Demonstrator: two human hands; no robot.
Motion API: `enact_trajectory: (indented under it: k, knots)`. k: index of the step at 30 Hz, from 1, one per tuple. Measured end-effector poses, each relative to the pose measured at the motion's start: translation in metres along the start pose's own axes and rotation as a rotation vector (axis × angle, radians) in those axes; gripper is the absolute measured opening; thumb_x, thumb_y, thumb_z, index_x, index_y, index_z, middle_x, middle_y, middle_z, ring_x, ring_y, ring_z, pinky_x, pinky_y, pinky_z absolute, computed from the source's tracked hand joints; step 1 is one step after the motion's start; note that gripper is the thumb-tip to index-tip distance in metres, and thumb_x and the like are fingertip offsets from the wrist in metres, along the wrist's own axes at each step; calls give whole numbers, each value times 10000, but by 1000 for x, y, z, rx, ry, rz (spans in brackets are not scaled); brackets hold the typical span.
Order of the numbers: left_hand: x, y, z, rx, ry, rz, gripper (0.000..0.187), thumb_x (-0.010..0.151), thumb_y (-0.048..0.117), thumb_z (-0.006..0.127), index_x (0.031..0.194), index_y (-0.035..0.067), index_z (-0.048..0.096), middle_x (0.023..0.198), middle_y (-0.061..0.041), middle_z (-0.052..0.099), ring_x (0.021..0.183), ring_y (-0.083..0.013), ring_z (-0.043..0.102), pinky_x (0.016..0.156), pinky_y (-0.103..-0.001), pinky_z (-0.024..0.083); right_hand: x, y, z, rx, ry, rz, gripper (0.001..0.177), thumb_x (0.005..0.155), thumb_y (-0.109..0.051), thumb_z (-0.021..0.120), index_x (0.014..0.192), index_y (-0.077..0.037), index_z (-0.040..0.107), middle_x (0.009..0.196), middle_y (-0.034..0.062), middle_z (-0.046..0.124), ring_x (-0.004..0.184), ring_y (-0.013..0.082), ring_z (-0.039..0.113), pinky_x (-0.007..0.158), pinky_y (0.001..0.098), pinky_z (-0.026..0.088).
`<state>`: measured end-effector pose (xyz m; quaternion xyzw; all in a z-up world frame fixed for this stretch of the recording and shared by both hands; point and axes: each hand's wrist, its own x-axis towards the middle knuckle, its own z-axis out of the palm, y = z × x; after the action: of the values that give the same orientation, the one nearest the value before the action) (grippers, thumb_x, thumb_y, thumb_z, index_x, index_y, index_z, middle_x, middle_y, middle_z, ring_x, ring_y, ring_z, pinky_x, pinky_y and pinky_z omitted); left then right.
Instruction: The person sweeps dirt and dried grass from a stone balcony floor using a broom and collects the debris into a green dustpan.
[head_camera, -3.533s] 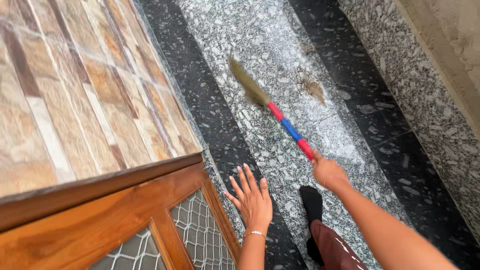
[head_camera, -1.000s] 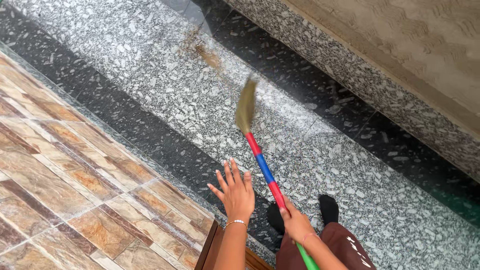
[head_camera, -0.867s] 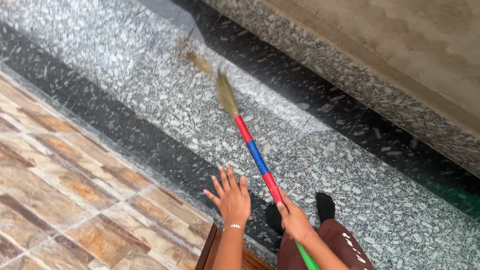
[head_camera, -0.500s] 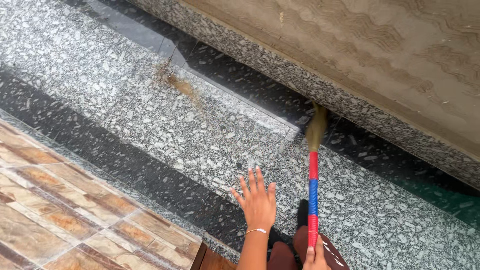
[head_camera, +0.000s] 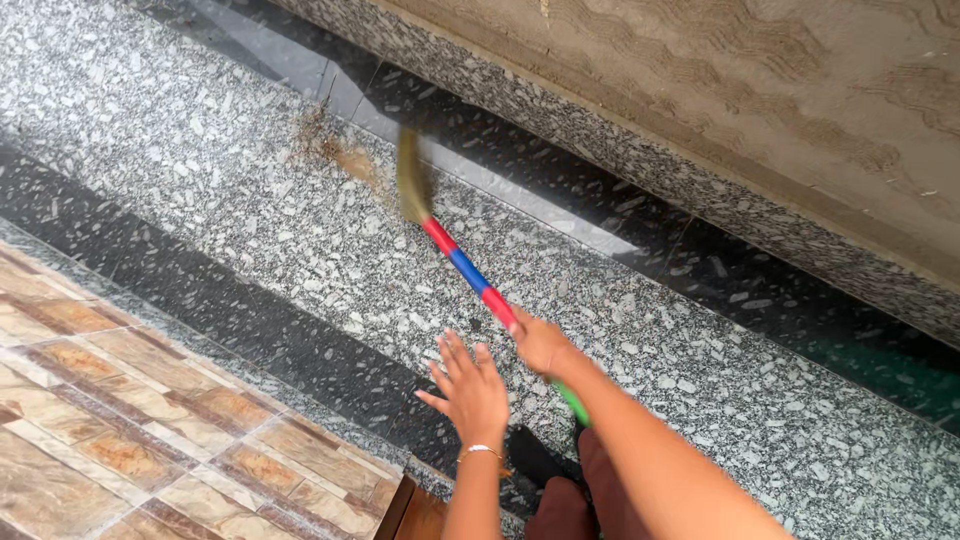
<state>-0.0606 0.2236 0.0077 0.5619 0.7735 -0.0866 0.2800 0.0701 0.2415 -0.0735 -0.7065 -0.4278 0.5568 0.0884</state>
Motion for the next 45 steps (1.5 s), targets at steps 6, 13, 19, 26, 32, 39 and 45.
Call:
enact_trajectory:
  k: [6, 13, 19, 26, 32, 39, 45]
  knots:
    - [27, -1, -24, 39, 20, -52, 694, 1042, 557, 184, 1635, 208, 95, 1701, -56, 123, 1542, -381, 90, 1177, -677, -100, -47, 6, -94, -90, 122, 70, 516, 960, -501, 515, 1387, -215, 565, 978, 230, 747, 958, 439, 704, 873, 532, 545]
    - [39, 48, -28, -25, 57, -75, 684, 1038, 541, 181, 1629, 205, 101, 1698, -47, 129, 1545, -377, 87, 1180, -666, -94, -97, 154, -111, -271, 155, 433, 496, 1014, -493, 436, 1295, -103, 561, 939, 272, 764, 945, 498, 720, 894, 583, 550]
    - [41, 64, -27, -51, 43, -69, 682, 1042, 538, 216, 1628, 204, 115, 1696, -61, 146, 1537, -383, 110, 1173, -675, -66, -50, 199, -41, -238, 139, 433, 562, 1006, -548, 397, 1289, -91, 560, 1047, 321, 729, 1057, 540, 664, 984, 592, 506]
    - [63, 29, -38, 33, -55, -110, 682, 1034, 550, 186, 1631, 236, 91, 1701, -37, 119, 1550, -352, 90, 1190, -663, -82, 85, 27, -28, -244, 68, 166, 568, 1022, -545, 420, 1202, -45, 618, 1057, 324, 698, 1040, 515, 659, 947, 574, 518]
    - [102, -18, -72, 105, -84, -123, 697, 1029, 572, 174, 1636, 241, 80, 1698, -40, 112, 1547, -358, 78, 1190, -656, -88, 76, -39, -65, -229, 168, 121, 544, 1040, -496, 358, 1252, -47, 581, 1036, 335, 722, 1029, 532, 675, 949, 594, 515]
    - [128, -19, -102, 13, -36, -84, 677, 1031, 558, 175, 1632, 256, 101, 1694, -27, 135, 1554, -343, 82, 1206, -636, -99, 95, 12, -42, -294, 225, 310, 561, 1028, -512, 426, 1250, -38, 627, 1100, 341, 704, 1055, 528, 662, 977, 578, 511]
    - [133, -36, -101, 3, -32, -51, 678, 1030, 554, 198, 1619, 224, 145, 1700, -50, 127, 1536, -370, 94, 1177, -665, -91, 86, -53, -46, -76, 24, 339, 535, 1029, -505, 400, 1220, -47, 600, 856, 272, 728, 659, 413, 732, 706, 556, 613]
